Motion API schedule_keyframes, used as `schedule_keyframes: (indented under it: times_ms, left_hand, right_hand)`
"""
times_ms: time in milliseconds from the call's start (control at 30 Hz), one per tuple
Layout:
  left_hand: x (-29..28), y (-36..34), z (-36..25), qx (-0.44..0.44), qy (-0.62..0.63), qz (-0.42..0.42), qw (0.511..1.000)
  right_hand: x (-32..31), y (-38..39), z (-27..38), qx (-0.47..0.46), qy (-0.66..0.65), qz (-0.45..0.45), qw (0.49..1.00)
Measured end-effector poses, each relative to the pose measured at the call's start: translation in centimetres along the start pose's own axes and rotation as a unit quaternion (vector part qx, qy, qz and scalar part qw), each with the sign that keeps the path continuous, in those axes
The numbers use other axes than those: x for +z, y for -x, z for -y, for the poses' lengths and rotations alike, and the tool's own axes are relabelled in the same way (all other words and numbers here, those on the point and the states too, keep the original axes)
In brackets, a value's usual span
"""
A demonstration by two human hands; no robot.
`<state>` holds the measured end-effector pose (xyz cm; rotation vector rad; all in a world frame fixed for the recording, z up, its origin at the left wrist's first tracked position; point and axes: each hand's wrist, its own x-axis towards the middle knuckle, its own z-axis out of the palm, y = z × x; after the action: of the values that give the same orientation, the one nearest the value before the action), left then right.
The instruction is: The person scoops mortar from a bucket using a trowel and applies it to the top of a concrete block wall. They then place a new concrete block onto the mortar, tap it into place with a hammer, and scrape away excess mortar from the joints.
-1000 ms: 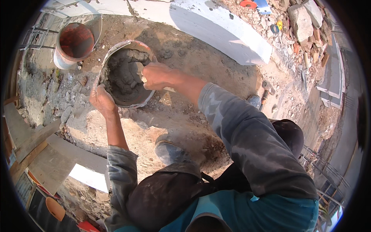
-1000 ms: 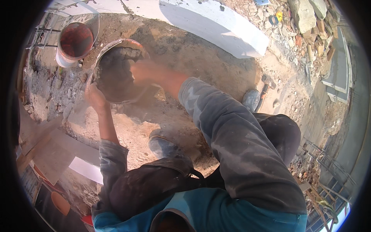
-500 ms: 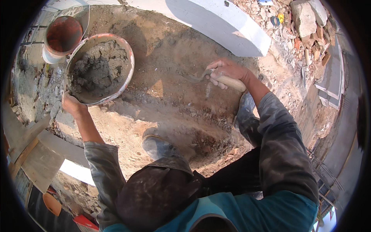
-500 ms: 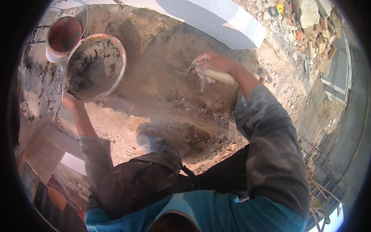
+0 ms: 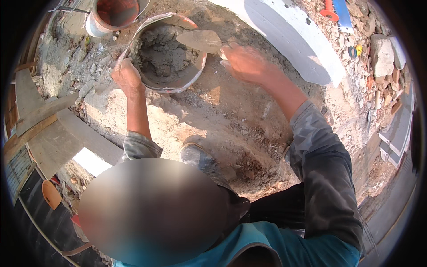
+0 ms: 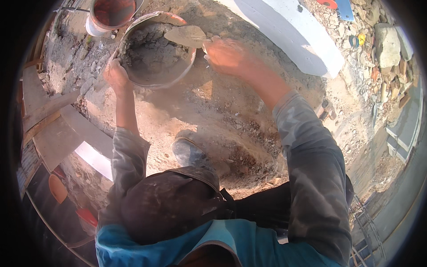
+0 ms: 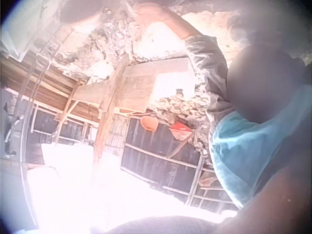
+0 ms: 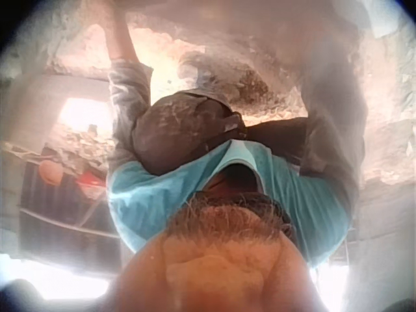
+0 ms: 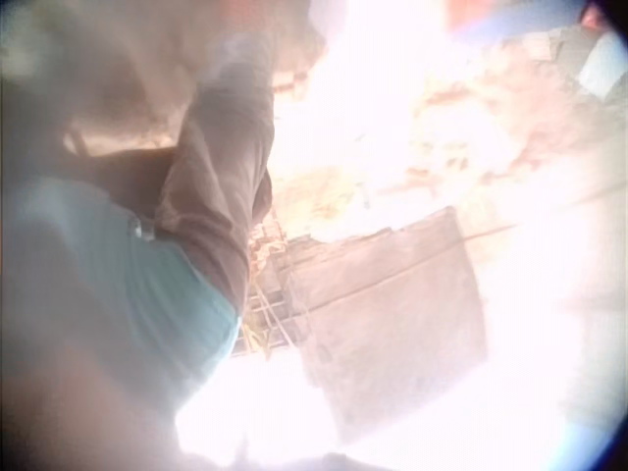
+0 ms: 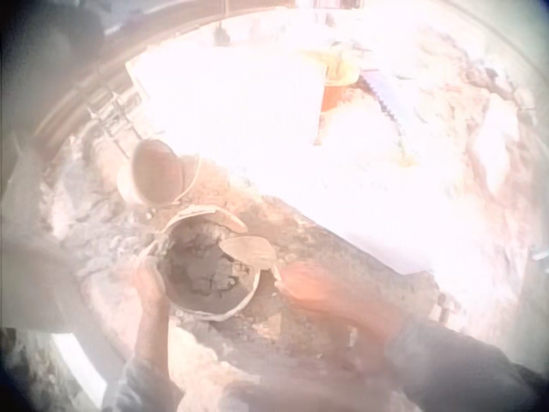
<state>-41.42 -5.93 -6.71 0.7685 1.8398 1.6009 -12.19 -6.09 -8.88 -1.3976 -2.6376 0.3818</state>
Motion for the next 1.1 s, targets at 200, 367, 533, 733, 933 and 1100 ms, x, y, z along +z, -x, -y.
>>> schedule_keyframes:
  times_ms: [200,367,533,733,933,1100]
  left_hand:
    - [-0.8,1.0,0.8,0.046,-0.044,0.061,0.996]
    - [-1.9,0.5,0.5,0.019,-0.044,0.065,0.997]
    - [-4.9,-3.4,2.8,-0.005,0.063,0.017,0.998]
    - [-8.1,-7.4,5.5,-0.047,0.064,-0.037,0.996]
    - [-5.6,-7.6,5.7,-0.036,-0.011,-0.041,0.998]
    - [-8.4,-8.2,6.4,-0.059,0.003,-0.047,0.997]
  right_hand:
    - [-0.9,-8.8,5.3,0.044,-0.077,0.340,0.936]
    - [3.4,-5.8,2.6,0.044,-0.260,0.207,0.942]
    - [-2.2,1.4,2.9,-0.041,-0.262,0.069,0.962]
    - [-9.9,10.8,1.1,-0.008,-0.411,0.383,0.827]
    - [-6.9,21.3,-14.2,0.423,-0.555,0.313,0.643]
    - [-4.5,22.6,-15.3,0.372,-0.430,0.299,0.766]
